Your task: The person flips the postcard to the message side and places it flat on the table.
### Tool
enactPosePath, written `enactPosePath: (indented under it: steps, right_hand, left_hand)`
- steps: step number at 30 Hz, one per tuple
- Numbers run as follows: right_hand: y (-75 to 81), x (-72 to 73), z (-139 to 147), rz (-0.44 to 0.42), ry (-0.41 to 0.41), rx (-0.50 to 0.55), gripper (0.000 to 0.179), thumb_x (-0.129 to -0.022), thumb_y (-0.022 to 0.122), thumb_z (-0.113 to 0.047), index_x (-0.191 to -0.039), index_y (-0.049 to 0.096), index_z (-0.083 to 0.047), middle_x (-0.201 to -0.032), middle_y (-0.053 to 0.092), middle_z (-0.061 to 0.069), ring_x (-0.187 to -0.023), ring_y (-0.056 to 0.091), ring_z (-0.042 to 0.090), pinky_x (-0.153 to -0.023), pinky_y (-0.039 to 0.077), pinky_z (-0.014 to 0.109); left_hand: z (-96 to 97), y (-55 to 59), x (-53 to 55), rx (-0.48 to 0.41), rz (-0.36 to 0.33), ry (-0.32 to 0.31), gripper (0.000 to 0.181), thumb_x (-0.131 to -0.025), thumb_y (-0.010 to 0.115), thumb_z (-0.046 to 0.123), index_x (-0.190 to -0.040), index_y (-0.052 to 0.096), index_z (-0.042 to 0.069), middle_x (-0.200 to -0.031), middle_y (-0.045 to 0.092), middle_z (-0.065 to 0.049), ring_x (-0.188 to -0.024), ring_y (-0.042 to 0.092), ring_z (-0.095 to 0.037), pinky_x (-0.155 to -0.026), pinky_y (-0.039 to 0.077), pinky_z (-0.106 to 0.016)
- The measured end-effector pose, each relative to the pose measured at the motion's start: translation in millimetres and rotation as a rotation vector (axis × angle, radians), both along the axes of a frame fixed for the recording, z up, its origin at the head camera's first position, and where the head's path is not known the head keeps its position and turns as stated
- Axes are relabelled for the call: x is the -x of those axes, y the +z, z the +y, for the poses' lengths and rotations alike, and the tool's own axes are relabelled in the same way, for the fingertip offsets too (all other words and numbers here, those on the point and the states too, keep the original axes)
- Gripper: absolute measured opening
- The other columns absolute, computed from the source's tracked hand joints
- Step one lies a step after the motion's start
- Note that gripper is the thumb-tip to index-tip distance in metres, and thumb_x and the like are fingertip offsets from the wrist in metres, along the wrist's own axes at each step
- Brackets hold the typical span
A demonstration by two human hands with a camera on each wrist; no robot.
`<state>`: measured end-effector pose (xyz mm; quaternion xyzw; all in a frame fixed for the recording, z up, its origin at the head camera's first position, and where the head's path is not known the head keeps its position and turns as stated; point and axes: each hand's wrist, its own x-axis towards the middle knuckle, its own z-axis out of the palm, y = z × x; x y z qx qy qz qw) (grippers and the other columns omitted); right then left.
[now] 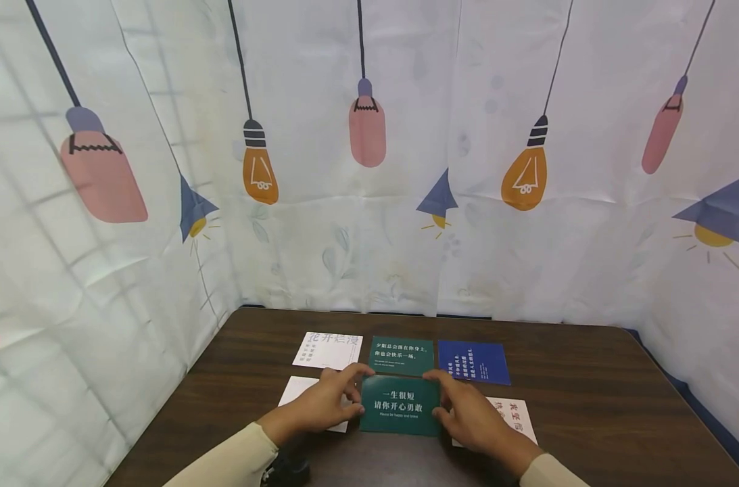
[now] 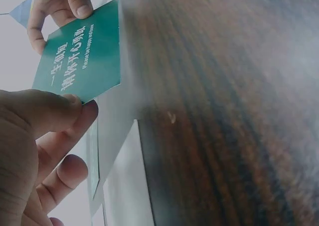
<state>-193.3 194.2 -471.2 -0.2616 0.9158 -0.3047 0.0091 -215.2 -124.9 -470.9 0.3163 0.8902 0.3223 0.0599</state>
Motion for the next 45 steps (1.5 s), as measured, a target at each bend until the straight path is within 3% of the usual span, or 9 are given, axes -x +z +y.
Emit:
enactPosePath:
  steps: [6,10,15,17,20,25,32,40,45]
  right_hand:
    - [2.8,-1.8,2.1,-0.025,-0.036,0.059,0.066,-0.095,0.074,-0.014,-0.15,0.038,-0.011,-0.086,0.056,-0.012,-0.072,0.053,0.004,-0.066,0.043,0.029]
    - [3.9,-2.3,3.7,-0.036,-0.065,0.06,0.061,-0.095,0.075,-0.018,-0.146,0.043,-0.009,-0.089,0.06,-0.015,-0.083,0.059,0.007,-0.071,0.046,0.032]
    - [3.5,-2.6,6.4,-0.023,-0.075,0.025,0.019,-0.097,0.073,-0.028,-0.106,0.06,-0.017,-0.091,0.06,-0.016,-0.085,0.058,0.007,-0.069,0.046,0.034]
    - [3.4,-2.8,7.6,-0.018,-0.062,0.025,0.019,-0.097,0.072,-0.03,-0.092,0.056,-0.022,-0.09,0.058,-0.014,-0.08,0.054,0.006,-0.067,0.044,0.032]
    - [3.1,-3.6,9.0,-0.008,-0.036,0.038,0.022,-0.098,0.071,-0.033,-0.086,0.055,-0.025,-0.087,0.055,-0.012,-0.077,0.05,0.004,-0.064,0.041,0.031]
    - [1.3,-4.4,10.3,0.014,-0.005,0.057,0.023,-0.099,0.069,-0.037,-0.084,0.055,-0.027,-0.086,0.053,-0.014,-0.079,0.049,0.005,-0.066,0.041,0.031]
    - [-0.7,-3.3,12.0,0.057,0.041,0.104,0.007,-0.099,0.069,-0.028,-0.097,0.067,-0.034,-0.089,0.057,-0.019,-0.081,0.051,0.003,-0.068,0.044,0.03]
    - [-0.7,-4.7,13.0,0.061,0.057,0.107,0.005,-0.101,0.067,-0.03,-0.104,0.068,-0.033,-0.094,0.062,-0.02,-0.083,0.054,0.001,-0.071,0.048,0.033]
    - [0.7,-6.1,14.0,0.067,0.035,0.089,0.013,-0.1,0.068,-0.02,-0.111,0.071,-0.027,-0.107,0.069,-0.012,-0.092,0.059,0.002,-0.073,0.051,0.034]
  left_hand:
    - [-1.5,3.5,0.7,-0.028,0.012,0.031,0.062,-0.094,0.077,0.017,-0.145,0.044,0.022,-0.086,0.068,0.025,-0.104,0.055,-0.013,-0.104,0.031,-0.058]
    - [-2.7,3.8,0.7,-0.041,-0.001,0.069,0.054,-0.093,0.077,0.019,-0.139,0.049,0.017,-0.088,0.069,0.024,-0.107,0.05,-0.016,-0.1,0.035,-0.053]
    - [-4.3,1.4,1.6,-0.057,0.029,0.046,0.022,-0.093,0.077,0.017,-0.108,0.06,0.016,-0.088,0.07,0.021,-0.099,0.056,-0.007,-0.092,0.028,-0.044]
    - [-4.8,0.2,2.3,-0.065,0.05,0.035,0.018,-0.093,0.077,0.016,-0.097,0.06,0.02,-0.087,0.07,0.02,-0.094,0.058,-0.003,-0.088,0.023,-0.043]
    - [-6.1,-1.2,2.8,-0.065,0.076,0.037,0.02,-0.092,0.078,0.016,-0.089,0.06,0.023,-0.086,0.069,0.02,-0.093,0.056,-0.002,-0.086,0.021,-0.042]
    - [-8.5,-1.1,2.0,-0.062,0.098,0.038,0.018,-0.093,0.078,0.018,-0.087,0.062,0.024,-0.088,0.067,0.019,-0.092,0.056,-0.003,-0.086,0.022,-0.043]
    - [-10.4,-1.5,0.5,-0.062,0.16,0.028,0.019,-0.092,0.078,0.018,-0.083,0.063,0.026,-0.095,0.066,0.018,-0.094,0.053,-0.005,-0.085,0.023,-0.045]
    - [-11.8,-2.0,-1.6,-0.081,0.105,0.027,0.003,-0.1,0.068,0.025,-0.102,0.065,0.023,-0.092,0.061,0.018,-0.089,0.05,-0.008,-0.085,0.021,-0.044]
    - [-11.6,-2.4,-1.8,-0.091,0.127,0.023,0.007,-0.1,0.068,0.019,-0.099,0.065,0.025,-0.093,0.065,0.018,-0.093,0.051,-0.006,-0.087,0.022,-0.046]
